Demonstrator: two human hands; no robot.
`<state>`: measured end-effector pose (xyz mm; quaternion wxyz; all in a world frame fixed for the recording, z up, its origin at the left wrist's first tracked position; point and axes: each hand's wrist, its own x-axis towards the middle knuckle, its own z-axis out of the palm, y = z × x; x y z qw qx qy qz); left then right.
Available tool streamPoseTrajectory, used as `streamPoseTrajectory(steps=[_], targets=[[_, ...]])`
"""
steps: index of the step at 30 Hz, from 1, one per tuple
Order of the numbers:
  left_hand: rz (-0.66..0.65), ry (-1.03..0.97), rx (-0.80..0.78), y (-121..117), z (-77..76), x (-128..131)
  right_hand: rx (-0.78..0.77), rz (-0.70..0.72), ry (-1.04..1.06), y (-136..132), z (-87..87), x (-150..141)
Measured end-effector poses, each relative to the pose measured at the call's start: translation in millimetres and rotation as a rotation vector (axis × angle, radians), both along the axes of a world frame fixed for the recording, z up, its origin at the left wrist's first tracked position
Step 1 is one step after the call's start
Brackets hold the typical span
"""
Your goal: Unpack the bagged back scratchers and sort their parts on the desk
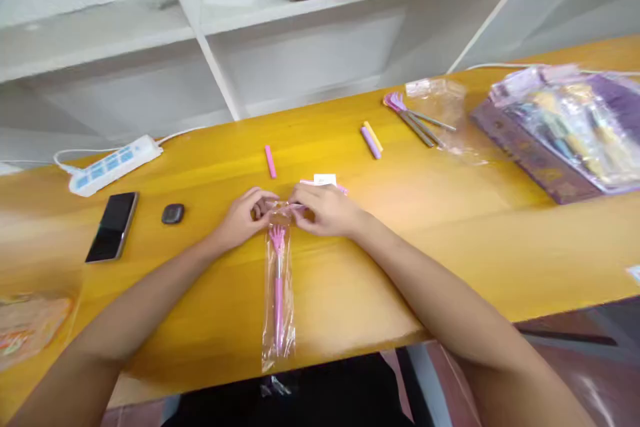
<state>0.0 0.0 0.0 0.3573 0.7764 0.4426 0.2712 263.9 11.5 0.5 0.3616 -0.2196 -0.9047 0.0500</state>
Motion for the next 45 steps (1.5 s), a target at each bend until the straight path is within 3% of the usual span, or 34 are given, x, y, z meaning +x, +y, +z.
streamPoseTrajectory(steps=[4, 8, 12, 16, 22, 26, 32, 40, 45], targets=[[0.066, -0.062, 0.025, 2, -1.7, -1, 0.174, -0.029, -0.053, -4, -0.7, -2], [0.13, -0.196, -0.061, 4, -8.8, -4, 0.208, -0.04, -0.022, -4, 0.2, -4], [0.161, -0.392, -0.199, 6, -13.7, -4, 0.073, -0.053, 0.141, -3, -1.6, -8], [0.142, -0.501, -0.2, 7, -13.3, -3, -0.136, -0.134, 0.297, -2, -7.6, -14], [0.105, -0.374, -0.097, 7, -11.1, -4, -0.3, -0.198, 0.435, -1, -13.1, -16], [0.107, -0.419, -0.109, 7, -9.7, -4, -0.404, -0.156, 0.465, 1, -10.0, -16], [0.062, -0.593, -0.292, 6, -11.2, -4, -0.41, -0.184, 0.513, 5, -10.3, -16], [0.0, -0.843, -0.52, 7, -1.7, 2, -0.684, -0.119, 0.656, 6, -21.0, -21], [0.014, -0.884, -0.573, 8, 1.3, 1, -0.728, -0.15, 0.655, 9, -23.7, -21]])
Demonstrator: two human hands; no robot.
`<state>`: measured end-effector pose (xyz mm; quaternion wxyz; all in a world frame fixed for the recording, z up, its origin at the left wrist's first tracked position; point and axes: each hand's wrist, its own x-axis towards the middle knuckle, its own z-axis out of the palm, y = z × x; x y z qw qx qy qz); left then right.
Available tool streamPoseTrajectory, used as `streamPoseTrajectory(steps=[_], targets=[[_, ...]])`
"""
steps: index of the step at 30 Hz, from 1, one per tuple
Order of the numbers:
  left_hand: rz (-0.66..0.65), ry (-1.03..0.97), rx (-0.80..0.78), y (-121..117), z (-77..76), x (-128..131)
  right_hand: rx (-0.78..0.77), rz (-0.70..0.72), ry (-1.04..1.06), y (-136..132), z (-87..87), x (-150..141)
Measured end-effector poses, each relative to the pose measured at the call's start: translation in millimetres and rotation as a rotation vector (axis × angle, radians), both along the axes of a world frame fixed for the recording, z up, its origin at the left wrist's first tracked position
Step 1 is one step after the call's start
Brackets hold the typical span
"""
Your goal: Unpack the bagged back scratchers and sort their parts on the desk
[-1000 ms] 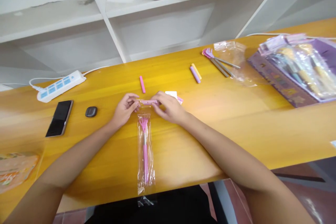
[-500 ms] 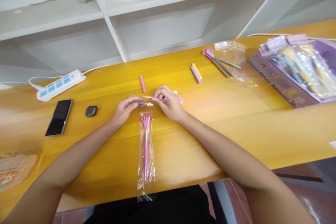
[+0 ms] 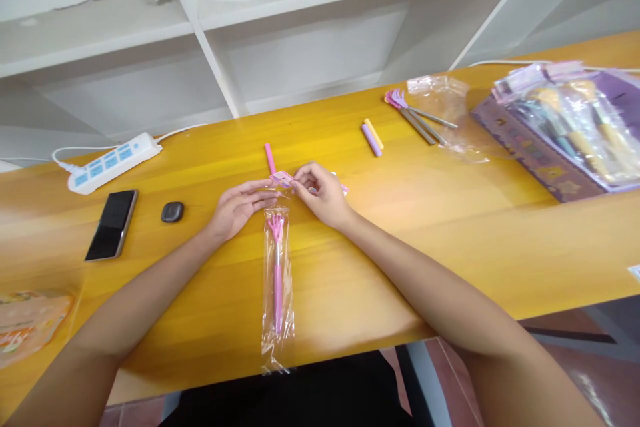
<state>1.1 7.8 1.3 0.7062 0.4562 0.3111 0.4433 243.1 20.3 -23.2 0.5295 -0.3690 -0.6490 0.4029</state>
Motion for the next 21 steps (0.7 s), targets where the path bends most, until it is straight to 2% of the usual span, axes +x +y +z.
streamPoseTrajectory(steps=[11, 21], targets=[[-0.061, -0.037, -0.037, 3.0, -1.1, -2.9, -0.112, 0.032, 0.033, 4.0, -4.2, -0.7], [-0.077, -0.074, -0.023, 5.2, -3.3, -4.0, -0.054, 0.03, -0.085, 4.2, -0.6, 0.9]])
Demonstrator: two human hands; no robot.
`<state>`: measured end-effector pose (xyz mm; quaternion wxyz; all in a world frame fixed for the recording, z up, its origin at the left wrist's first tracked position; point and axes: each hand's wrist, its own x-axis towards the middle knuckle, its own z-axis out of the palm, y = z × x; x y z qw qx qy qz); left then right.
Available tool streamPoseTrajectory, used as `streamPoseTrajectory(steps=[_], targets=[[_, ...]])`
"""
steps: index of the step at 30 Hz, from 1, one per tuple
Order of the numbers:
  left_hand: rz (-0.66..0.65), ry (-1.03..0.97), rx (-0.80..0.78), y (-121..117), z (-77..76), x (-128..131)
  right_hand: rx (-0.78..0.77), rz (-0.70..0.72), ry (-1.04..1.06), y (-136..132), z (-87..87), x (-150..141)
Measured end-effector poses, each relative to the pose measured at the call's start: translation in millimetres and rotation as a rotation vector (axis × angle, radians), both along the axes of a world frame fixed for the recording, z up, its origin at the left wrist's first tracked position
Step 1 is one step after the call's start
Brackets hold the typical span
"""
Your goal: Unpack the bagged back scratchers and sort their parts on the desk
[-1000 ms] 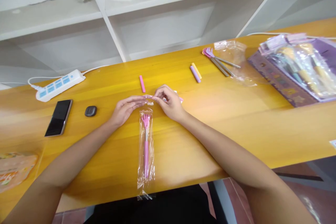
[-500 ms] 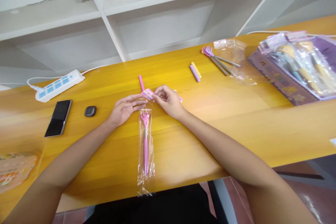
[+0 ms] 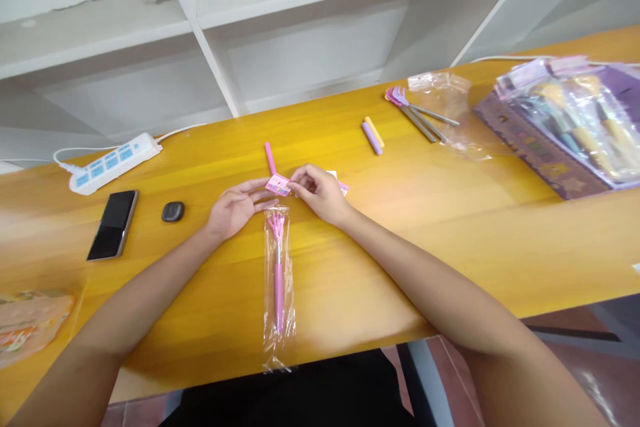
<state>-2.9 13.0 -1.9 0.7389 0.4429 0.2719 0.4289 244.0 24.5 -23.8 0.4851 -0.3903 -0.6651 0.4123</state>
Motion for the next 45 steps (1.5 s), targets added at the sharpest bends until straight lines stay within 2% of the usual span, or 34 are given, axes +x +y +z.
streamPoseTrajectory(steps=[6, 10, 32, 39, 45], targets=[[-0.014, 0.007, 0.004, -1, 1.4, 0, 0.211, -0.053, -0.132, -1, 3.2, 2], [-0.025, 0.012, 0.014, -1, 1.0, 1, 0.307, -0.023, -0.202, -4, 7.9, 3], [-0.055, 0.04, 0.023, -3, 2.3, 1, 0.374, 0.037, -0.263, -2, 8.3, 5], [-0.039, 0.029, 0.014, -5, 3.5, 2, 0.46, 0.075, -0.29, -5, 5.2, 4], [0.009, 0.027, -0.022, -4, 3.9, 1, 0.453, 0.073, -0.311, -7, 7.2, 4]])
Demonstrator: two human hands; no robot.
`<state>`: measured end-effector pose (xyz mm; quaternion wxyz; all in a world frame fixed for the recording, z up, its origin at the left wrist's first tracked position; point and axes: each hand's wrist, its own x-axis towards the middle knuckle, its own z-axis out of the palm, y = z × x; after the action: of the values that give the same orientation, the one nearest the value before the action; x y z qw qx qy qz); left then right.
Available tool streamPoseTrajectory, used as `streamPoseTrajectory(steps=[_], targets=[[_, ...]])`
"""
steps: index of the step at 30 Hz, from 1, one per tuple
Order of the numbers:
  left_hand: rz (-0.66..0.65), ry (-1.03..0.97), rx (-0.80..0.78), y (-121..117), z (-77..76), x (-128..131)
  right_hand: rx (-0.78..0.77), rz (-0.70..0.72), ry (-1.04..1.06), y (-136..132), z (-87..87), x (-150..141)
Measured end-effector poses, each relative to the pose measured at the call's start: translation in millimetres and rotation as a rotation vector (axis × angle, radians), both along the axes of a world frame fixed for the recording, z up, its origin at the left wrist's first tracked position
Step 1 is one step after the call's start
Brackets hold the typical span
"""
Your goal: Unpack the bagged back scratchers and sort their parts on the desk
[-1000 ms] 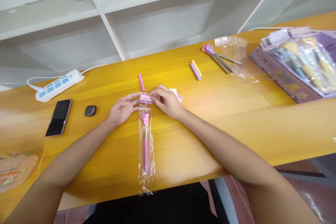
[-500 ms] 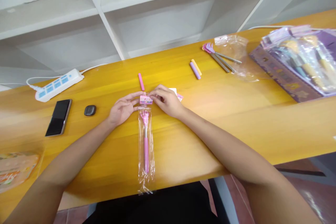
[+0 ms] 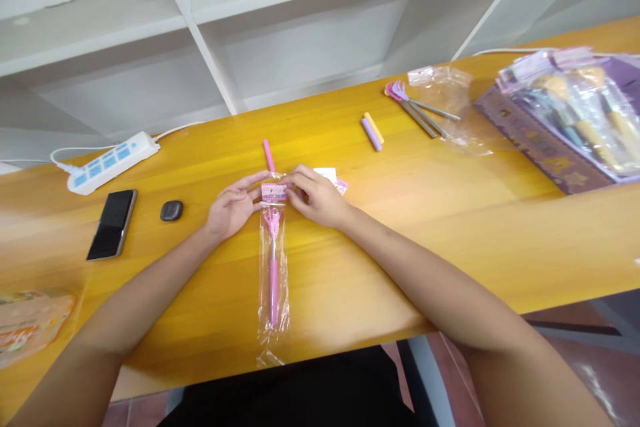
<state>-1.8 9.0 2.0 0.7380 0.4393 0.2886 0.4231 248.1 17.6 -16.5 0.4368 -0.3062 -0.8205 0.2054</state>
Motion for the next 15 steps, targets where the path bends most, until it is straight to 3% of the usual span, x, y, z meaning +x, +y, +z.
streamPoseTrajectory(steps=[15], targets=[[0.006, -0.006, -0.013, -1.6, 3.2, 2.0, 0.027, 0.044, -0.016, 1.8, -0.3, 2.7]])
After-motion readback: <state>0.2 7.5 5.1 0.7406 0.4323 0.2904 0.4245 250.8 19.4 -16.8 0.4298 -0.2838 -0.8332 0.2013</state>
